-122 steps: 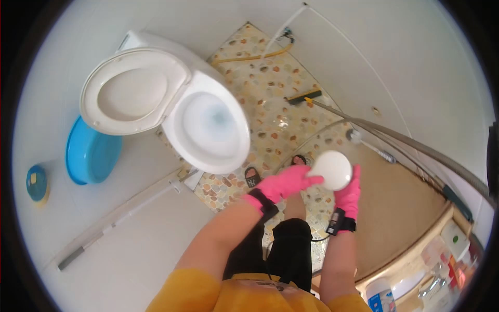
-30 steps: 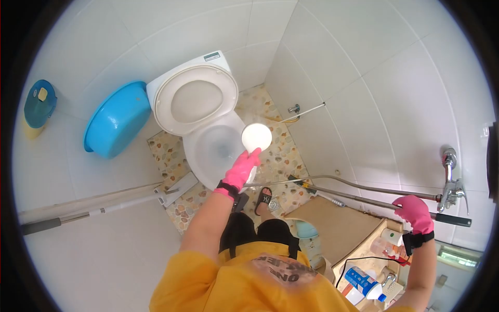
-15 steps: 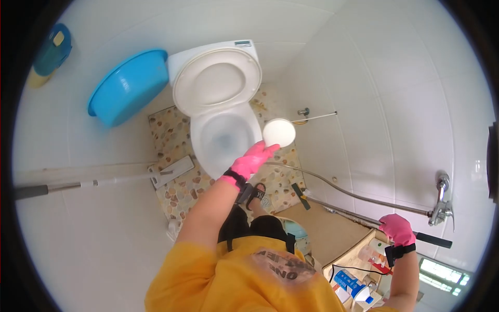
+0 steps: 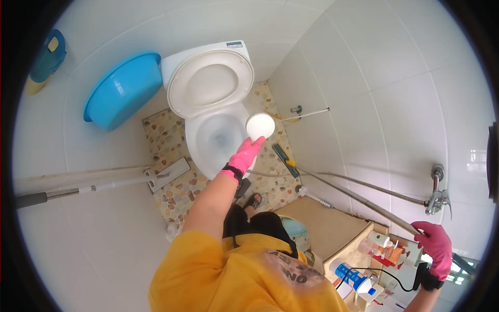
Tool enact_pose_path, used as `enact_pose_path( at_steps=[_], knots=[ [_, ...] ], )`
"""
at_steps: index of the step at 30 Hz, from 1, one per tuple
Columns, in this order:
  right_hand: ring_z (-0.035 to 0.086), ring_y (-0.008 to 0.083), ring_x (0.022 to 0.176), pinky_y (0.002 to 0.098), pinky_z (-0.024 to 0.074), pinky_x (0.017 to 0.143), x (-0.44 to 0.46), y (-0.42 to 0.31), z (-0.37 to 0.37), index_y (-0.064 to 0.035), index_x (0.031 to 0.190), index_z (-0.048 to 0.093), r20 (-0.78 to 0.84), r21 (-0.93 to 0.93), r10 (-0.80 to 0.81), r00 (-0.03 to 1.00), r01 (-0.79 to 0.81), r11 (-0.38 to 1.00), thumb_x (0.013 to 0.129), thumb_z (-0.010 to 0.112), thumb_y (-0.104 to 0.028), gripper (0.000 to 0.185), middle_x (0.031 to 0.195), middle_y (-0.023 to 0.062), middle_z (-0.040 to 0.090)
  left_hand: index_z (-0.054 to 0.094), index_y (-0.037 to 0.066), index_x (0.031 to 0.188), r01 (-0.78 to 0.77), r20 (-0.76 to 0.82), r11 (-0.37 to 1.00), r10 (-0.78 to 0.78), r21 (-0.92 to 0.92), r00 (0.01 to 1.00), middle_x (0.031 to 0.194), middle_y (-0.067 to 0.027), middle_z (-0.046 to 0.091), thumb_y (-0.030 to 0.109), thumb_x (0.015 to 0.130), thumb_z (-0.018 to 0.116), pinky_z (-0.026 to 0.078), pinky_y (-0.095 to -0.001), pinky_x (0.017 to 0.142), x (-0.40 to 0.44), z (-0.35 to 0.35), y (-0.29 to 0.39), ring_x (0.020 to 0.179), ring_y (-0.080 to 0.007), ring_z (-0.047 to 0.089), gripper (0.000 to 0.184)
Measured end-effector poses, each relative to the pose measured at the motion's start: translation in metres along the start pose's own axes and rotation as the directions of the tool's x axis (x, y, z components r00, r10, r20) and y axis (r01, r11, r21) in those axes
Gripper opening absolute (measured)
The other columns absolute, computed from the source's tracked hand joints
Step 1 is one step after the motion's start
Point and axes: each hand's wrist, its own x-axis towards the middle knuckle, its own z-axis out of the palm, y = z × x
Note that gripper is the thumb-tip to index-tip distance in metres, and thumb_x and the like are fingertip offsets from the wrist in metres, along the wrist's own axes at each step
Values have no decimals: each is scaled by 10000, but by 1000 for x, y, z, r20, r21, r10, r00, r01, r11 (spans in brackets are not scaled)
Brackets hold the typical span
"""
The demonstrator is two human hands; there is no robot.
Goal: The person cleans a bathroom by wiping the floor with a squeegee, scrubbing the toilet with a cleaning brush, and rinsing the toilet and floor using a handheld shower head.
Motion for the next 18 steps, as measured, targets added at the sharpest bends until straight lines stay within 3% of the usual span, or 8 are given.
enact_pose_path(
  at_steps=[5, 6, 7, 8, 10, 11, 13, 18],
  knots=[
    [580, 108, 557, 254, 460, 476, 35, -37, 5, -76, 1151, 637, -130, -55, -257, 958, 252, 966, 848, 556, -35, 316, 723, 56, 637, 445, 36, 1360, 33, -12, 990, -31, 139, 999, 1288, -123, 560, 521, 892, 572, 370, -331, 1014, 34, 20, -14, 1176, -230, 520, 686],
    [591, 129, 577, 270, 467, 494, 52, -54, 8, -81, 1162, 627, -114, -124, -292, 950, 278, 953, 855, 574, -58, 312, 770, 71, 651, 535, 45, 1237, -40, -20, 998, 41, 47, 999, 1007, -60, 632, 531, 855, 631, 375, -299, 948, 7, 27, 18, 989, -182, 531, 625],
    [598, 154, 594, 300, 482, 523, 71, -69, 18, -88, 1170, 622, -156, -92, -317, 936, 306, 948, 860, 582, -73, 313, 787, 86, 651, 535, 45, 1237, -38, -37, 998, 40, 47, 999, 1007, -60, 632, 531, 855, 631, 375, -299, 948, -1, 33, 32, 989, -182, 531, 625],
    [603, 177, 611, 320, 498, 564, 100, -78, 22, -102, 1235, 576, -103, -203, -421, 901, 396, 896, 872, 559, -83, 364, 824, 106, 649, 537, 49, 1227, -38, -27, 999, 37, -36, 999, 1025, -60, 629, 534, 857, 626, 368, -304, 955, -6, 41, 41, 1007, -179, 520, 616],
    [597, 194, 610, 335, 504, 588, 143, -107, 39, -112, 1298, 517, 53, -50, -539, 841, 541, 839, 880, 521, -90, 418, 824, 115, 631, 539, 53, 1217, -35, -38, 993, 31, -115, 999, 1042, -59, 626, 536, 859, 620, 361, -309, 962, -9, 51, 49, 1026, -177, 508, 607],
    [597, 194, 610, 335, 504, 588, 168, -119, 47, -112, 1298, 517, 61, -44, -553, 831, 556, 830, 880, 521, -90, 418, 824, 115, 631, 541, 59, 1214, -64, -13, 987, 63, -147, 998, 1063, -57, 623, 537, 863, 615, 353, -312, 967, -6, 54, 54, 1036, -174, 498, 598],
    [586, 191, 621, 332, 505, 600, 219, -137, 65, -117, 1340, 468, 312, -161, -294, 904, 355, 921, 876, 495, -92, 466, 820, 98, 607, 543, 65, 1211, -96, -1, 981, 97, -170, 995, 1084, -55, 620, 537, 866, 610, 346, -314, 972, 3, 60, 56, 1047, -170, 487, 589],
    [581, 175, 623, 319, 514, 603, 322, -178, 98, -119, 1325, 483, 265, -147, -465, 845, 512, 846, 867, 485, -82, 459, 815, 73, 593, 571, 84, 1176, -17, -51, 962, 4, -273, 999, 1081, -36, 626, 572, 859, 600, 323, -325, 994, 27, 71, 63, 1069, -170, 484, 583]
  ],
)
